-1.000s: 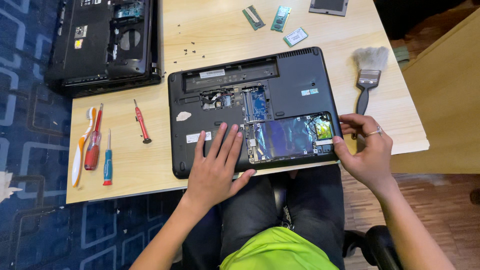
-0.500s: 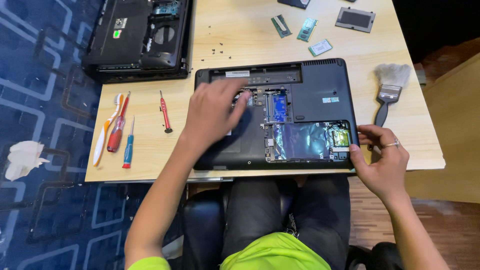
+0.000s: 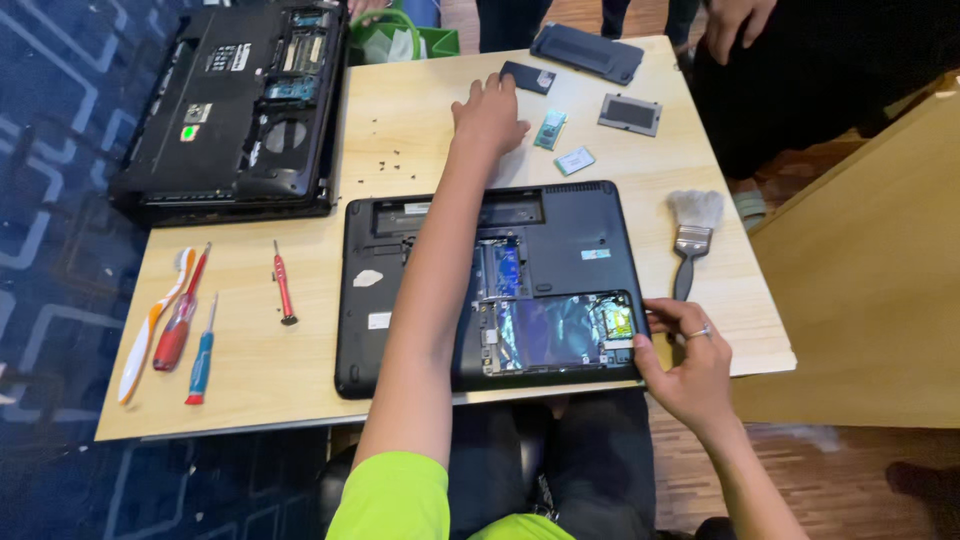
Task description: The person disassembles a laptop by removing screws and opening the case. They then remove the hard drive and RAM modules, place them on the table, and proceed to reinsert the hard drive and RAM back into the laptop, securing them with screws.
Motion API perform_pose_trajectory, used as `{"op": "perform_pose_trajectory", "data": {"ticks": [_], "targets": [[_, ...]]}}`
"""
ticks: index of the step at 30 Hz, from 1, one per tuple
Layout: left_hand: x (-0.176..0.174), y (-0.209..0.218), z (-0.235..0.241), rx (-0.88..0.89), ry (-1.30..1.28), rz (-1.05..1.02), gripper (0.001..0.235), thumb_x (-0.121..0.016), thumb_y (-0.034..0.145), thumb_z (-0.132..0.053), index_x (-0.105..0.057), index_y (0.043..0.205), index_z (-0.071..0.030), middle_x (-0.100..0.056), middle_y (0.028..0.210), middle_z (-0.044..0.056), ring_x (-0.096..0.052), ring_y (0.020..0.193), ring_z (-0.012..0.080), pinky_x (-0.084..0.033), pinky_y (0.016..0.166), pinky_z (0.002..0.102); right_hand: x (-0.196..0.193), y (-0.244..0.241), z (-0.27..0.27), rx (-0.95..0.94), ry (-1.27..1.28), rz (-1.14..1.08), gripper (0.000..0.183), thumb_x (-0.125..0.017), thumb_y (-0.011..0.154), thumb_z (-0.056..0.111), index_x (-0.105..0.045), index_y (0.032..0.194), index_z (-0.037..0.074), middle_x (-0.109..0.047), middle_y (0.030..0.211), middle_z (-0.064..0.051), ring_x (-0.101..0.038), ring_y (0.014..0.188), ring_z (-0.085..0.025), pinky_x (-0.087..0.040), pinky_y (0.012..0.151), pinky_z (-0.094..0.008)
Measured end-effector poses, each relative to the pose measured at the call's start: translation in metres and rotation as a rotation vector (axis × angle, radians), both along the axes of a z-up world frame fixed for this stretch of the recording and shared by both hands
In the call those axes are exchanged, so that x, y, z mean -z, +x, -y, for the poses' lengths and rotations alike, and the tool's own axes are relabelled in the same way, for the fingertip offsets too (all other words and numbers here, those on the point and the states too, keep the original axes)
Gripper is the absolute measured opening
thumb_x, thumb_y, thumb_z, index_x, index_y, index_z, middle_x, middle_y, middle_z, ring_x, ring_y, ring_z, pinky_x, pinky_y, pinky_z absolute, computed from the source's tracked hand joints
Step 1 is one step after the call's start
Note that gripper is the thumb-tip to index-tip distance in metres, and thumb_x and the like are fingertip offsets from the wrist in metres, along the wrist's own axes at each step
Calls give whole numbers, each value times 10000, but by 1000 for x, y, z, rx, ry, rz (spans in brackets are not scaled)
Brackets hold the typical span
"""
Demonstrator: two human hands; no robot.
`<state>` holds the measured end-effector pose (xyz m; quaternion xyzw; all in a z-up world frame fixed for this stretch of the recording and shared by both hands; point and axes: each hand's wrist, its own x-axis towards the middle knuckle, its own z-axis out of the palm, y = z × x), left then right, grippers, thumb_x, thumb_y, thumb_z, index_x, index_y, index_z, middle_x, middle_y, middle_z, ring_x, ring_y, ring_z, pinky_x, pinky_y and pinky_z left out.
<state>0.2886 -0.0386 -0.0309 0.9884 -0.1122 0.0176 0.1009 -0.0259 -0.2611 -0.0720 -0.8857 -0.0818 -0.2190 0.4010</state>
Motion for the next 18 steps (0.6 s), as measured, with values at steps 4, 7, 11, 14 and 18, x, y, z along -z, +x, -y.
{"op": "perform_pose_trajectory", "data": {"ticks": [4, 7, 11, 14, 18], "targets": [[15, 16, 1, -78, 53, -224, 657, -636, 881, -455, -379, 1375, -105, -431, 1393, 77, -358, 1300, 307, -367, 950, 599, 0, 0, 0, -30, 17, 12, 335, -629, 828, 123, -602, 1145, 19, -628, 1029, -119, -644, 850, -183, -522, 844, -286], [20, 14, -4, -36, -1, -99, 632, -684, 831, -393, -425, 1307, -69, -440, 1318, 155, -394, 1232, 361, -410, 899, 609, 2, 1, 4, -39, -11, 29, 343, -643, 833, 98, -608, 1154, -19, -617, 1024, -153, -636, 875, -209, -517, 856, -296], [22, 3, -22, -20, 9, 13, 719, -729, 761, -474, -436, 1263, -52, -520, 1232, 161, -470, 1169, 381, -433, 876, 616, 14, 0, 10, -9, -110, 10, 342, -653, 840, 106, -626, 1168, 16, -636, 1034, -131, -637, 898, -217, -492, 838, -325], [20, -8, -36, 10, 52, 132, 698, -734, 754, -521, -473, 1200, -50, -564, 1145, 144, -522, 1097, 356, -466, 837, 576, 18, -2, 13, 5, -125, 33, 329, -651, 877, 113, -632, 1187, 2, -637, 1073, -152, -633, 921, -237, -487, 847, -347], [17, -27, -56, 48, -87, 95, 540, -686, 779, -440, -468, 1117, -79, -555, 1058, 119, -583, 956, 327, -481, 746, 507, 26, 0, 18, -2, -189, 110, 312, -644, 920, 84, -637, 1211, -27, -637, 1065, -172, -614, 943, -265, -481, 861, -372]]}}
